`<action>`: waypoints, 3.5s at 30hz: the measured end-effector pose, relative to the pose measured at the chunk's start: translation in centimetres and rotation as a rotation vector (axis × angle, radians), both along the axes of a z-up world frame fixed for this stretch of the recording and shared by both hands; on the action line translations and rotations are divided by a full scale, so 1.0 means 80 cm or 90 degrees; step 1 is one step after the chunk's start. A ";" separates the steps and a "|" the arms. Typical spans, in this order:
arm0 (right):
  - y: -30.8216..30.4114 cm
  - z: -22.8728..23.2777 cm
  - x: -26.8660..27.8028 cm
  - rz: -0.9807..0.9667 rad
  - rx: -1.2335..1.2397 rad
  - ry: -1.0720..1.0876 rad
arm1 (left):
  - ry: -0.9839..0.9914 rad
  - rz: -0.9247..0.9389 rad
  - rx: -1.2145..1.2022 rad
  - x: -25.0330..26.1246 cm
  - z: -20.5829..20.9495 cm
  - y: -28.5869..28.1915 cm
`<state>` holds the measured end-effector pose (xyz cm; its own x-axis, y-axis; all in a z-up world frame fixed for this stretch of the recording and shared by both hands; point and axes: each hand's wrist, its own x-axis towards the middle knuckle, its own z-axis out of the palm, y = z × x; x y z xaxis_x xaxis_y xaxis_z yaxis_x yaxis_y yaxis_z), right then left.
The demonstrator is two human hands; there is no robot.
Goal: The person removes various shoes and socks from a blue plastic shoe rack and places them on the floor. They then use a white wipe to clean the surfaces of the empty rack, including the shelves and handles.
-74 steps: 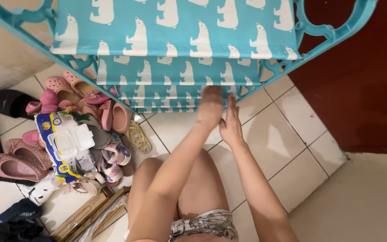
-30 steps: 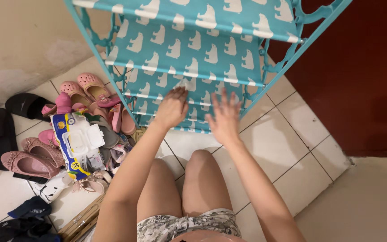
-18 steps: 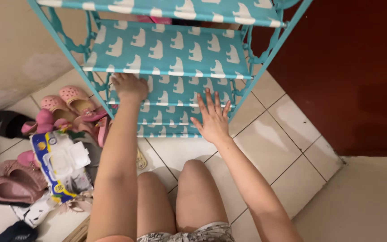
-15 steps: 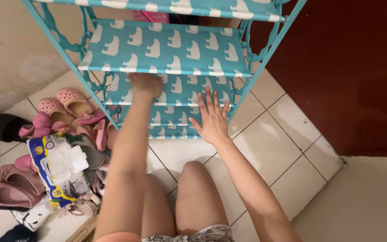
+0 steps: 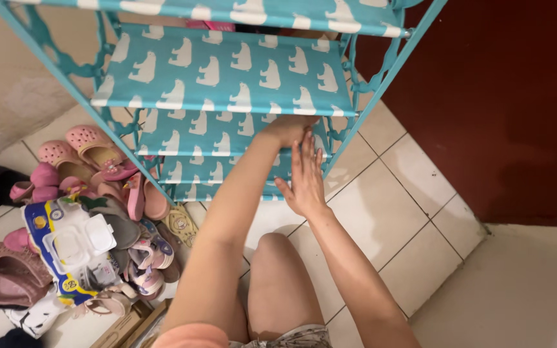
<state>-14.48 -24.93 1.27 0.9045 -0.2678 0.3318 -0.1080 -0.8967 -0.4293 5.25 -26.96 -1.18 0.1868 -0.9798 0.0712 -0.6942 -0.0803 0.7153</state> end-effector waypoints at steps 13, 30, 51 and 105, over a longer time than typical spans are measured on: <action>0.029 0.022 0.020 -0.086 -0.163 0.182 | -0.255 0.308 -0.015 0.049 0.049 0.342; 0.010 0.019 0.063 -0.109 -0.246 0.160 | -0.353 0.524 -0.136 -0.007 -0.087 0.403; -0.001 0.025 0.093 -0.123 -0.210 0.230 | -0.170 0.122 0.196 -0.076 -0.104 0.123; -0.004 0.032 0.092 -0.076 -0.152 0.231 | -0.421 0.404 0.093 0.003 -0.113 0.376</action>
<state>-7.10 -25.28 3.85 0.9410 -0.3323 0.0640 -0.3226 -0.9379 -0.1276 5.52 3.13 -10.19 0.6570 -0.7153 0.2380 -0.7522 -0.6432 0.1431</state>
